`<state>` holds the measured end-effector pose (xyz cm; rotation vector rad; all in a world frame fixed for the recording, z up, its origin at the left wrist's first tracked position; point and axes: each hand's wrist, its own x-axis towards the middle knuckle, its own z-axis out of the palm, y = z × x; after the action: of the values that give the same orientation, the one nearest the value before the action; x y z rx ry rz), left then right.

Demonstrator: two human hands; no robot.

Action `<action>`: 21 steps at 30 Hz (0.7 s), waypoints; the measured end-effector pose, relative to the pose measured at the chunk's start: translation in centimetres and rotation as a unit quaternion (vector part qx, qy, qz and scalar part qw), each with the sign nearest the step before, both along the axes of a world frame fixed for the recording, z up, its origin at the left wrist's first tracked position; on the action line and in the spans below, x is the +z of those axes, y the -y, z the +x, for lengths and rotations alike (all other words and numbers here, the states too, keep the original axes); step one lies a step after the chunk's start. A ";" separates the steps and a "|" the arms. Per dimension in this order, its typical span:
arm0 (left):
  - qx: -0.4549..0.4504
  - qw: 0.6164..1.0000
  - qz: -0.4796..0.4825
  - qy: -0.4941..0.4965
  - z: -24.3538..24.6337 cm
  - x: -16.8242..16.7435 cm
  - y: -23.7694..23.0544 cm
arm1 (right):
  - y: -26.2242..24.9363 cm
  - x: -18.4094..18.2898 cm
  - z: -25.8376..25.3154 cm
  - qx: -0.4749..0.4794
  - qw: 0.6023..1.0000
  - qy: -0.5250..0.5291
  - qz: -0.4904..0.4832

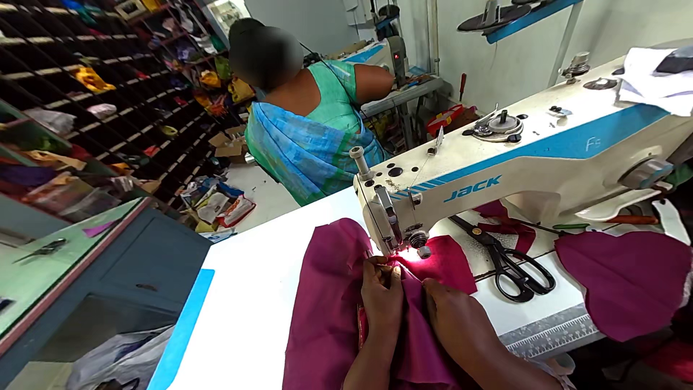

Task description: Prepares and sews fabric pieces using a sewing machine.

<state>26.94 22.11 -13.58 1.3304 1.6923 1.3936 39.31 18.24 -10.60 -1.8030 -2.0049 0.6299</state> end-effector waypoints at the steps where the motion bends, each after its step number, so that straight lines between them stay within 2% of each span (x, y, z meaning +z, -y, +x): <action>1: -0.005 1.000 0.010 -0.003 0.1 -0.1 0.1 | 0.0 0.0 0.0 -0.003 1.000 0.005 -0.002; 10: -0.037 0.999 0.003 -0.026 1.5 -0.2 1.9 | 0.0 1.0 1.2 -0.048 0.997 0.049 -0.038; 17: -0.020 0.999 -0.011 -0.035 1.3 -0.2 2.1 | -1.6 3.0 7.6 -0.180 0.983 0.036 0.021; 20: -0.021 0.999 -0.015 -0.045 1.0 -0.2 2.1 | -0.2 6.4 11.2 -0.109 0.992 0.014 -0.054; 21: -0.022 0.998 -0.012 -0.050 0.8 -0.3 2.2 | 0.7 7.2 12.5 -0.080 0.996 -0.011 -0.026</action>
<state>27.74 19.86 -13.88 1.4370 1.7265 1.2982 51.84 17.59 -3.42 -1.9549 -1.8221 0.6558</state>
